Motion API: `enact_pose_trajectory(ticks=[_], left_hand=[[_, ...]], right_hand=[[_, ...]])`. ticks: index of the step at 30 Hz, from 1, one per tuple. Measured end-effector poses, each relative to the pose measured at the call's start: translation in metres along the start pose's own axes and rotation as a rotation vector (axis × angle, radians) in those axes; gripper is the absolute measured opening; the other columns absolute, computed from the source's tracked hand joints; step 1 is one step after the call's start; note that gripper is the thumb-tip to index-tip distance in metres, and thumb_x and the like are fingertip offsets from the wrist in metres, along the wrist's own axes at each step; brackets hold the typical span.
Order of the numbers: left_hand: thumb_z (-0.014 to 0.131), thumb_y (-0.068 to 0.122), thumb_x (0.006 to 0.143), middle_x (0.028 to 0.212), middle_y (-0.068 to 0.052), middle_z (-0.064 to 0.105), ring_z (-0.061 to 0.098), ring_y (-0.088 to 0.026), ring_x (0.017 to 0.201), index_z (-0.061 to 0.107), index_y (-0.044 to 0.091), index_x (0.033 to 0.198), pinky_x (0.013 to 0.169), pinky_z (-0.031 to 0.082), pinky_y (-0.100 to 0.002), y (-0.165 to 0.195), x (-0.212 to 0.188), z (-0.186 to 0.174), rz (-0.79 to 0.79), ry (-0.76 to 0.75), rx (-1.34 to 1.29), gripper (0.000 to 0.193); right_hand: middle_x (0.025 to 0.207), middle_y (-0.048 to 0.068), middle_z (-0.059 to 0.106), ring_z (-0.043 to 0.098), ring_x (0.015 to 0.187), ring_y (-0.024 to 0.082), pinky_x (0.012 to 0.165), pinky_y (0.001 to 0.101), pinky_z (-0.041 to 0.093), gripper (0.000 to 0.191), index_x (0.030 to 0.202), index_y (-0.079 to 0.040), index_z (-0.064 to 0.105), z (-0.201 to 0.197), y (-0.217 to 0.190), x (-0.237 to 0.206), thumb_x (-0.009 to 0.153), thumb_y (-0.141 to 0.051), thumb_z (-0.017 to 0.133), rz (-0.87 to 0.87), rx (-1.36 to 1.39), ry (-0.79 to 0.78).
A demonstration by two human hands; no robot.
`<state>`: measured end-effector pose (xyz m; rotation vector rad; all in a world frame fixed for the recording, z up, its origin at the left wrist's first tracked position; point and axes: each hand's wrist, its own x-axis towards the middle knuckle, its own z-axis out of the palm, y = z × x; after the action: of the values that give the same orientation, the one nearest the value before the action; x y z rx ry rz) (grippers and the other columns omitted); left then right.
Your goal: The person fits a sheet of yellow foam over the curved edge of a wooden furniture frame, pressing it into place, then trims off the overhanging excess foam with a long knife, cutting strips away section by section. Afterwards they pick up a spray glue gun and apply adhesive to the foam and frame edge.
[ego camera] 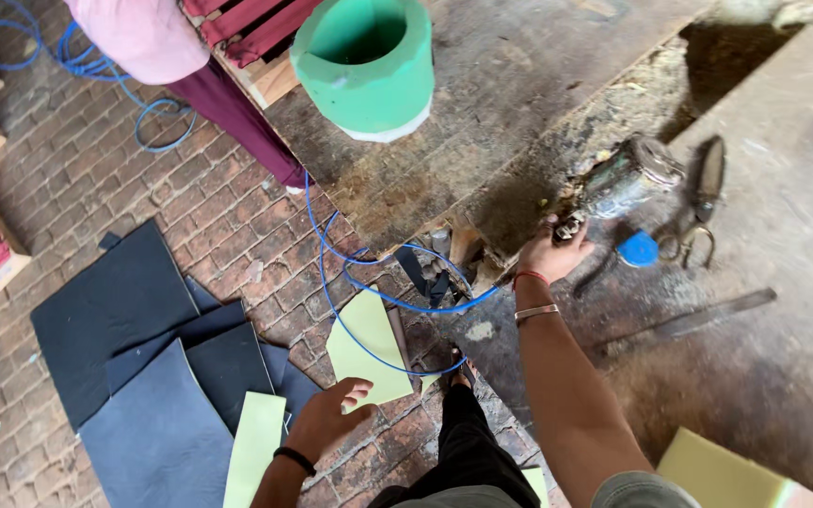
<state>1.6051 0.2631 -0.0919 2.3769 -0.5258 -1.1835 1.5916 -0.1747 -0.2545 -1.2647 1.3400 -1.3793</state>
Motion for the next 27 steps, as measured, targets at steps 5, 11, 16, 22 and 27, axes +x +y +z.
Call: enact_pose_trajectory(ticks=[5, 11, 16, 22, 27], left_hand=[[0.073, 0.044, 0.086, 0.125, -0.007, 0.074, 0.071, -0.025, 0.116, 0.065, 0.015, 0.128, 0.099, 0.056, -0.039, -0.003, 0.021, -0.005, -0.008, -0.052, -0.03, 0.052], [0.071, 0.048, 0.087, 0.128, -0.008, 0.072, 0.069, -0.026, 0.117, 0.064, 0.018, 0.13, 0.099, 0.054, -0.042, -0.025, 0.035, -0.012, -0.049, -0.007, 0.006, 0.053], [0.072, 0.052, 0.084, 0.123, -0.011, 0.073, 0.069, -0.03, 0.115, 0.067, 0.017, 0.131, 0.099, 0.054, -0.042, -0.066, 0.026, -0.012, -0.028, 0.143, -0.073, 0.058], [0.072, 0.053, 0.082, 0.124, -0.01, 0.073, 0.066, -0.032, 0.117, 0.067, 0.018, 0.13, 0.101, 0.051, -0.045, -0.137, -0.026, -0.004, -0.089, 0.308, -0.255, 0.059], [0.072, 0.053, 0.085, 0.126, -0.008, 0.073, 0.067, -0.03, 0.118, 0.067, 0.019, 0.132, 0.103, 0.049, -0.046, -0.206, -0.111, 0.018, -0.193, 0.494, -0.468, 0.058]], right_hand=[[0.115, 0.019, 0.052, 0.06, 0.101, 0.04, 0.081, 0.0556, 0.048, 0.077, 0.152, -0.009, 0.047, 0.029, 0.032, 0.013, 0.092, -0.041, 0.084, -0.082, -0.759, 0.005], [0.129, 0.023, 0.049, 0.055, 0.111, 0.043, 0.087, 0.0583, 0.046, 0.09, 0.158, -0.012, 0.035, 0.033, 0.037, 0.014, 0.089, -0.035, 0.089, -0.099, -0.801, -0.123], [0.141, 0.019, 0.052, 0.055, 0.128, 0.039, 0.106, 0.0553, 0.046, 0.068, 0.148, -0.005, 0.045, 0.02, 0.011, -0.087, 0.088, -0.002, 0.076, -0.49, -0.392, -0.521], [0.116, 0.016, 0.047, 0.048, 0.1, 0.03, 0.086, 0.0434, 0.045, 0.057, 0.138, -0.004, 0.053, 0.01, -0.044, -0.274, 0.088, -0.009, 0.079, -0.538, -0.213, -1.223], [0.11, 0.009, 0.051, 0.05, 0.095, 0.022, 0.08, 0.0358, 0.046, 0.049, 0.132, -0.006, 0.061, -0.003, -0.095, -0.38, 0.088, -0.01, 0.08, -0.663, -0.018, -1.639]])
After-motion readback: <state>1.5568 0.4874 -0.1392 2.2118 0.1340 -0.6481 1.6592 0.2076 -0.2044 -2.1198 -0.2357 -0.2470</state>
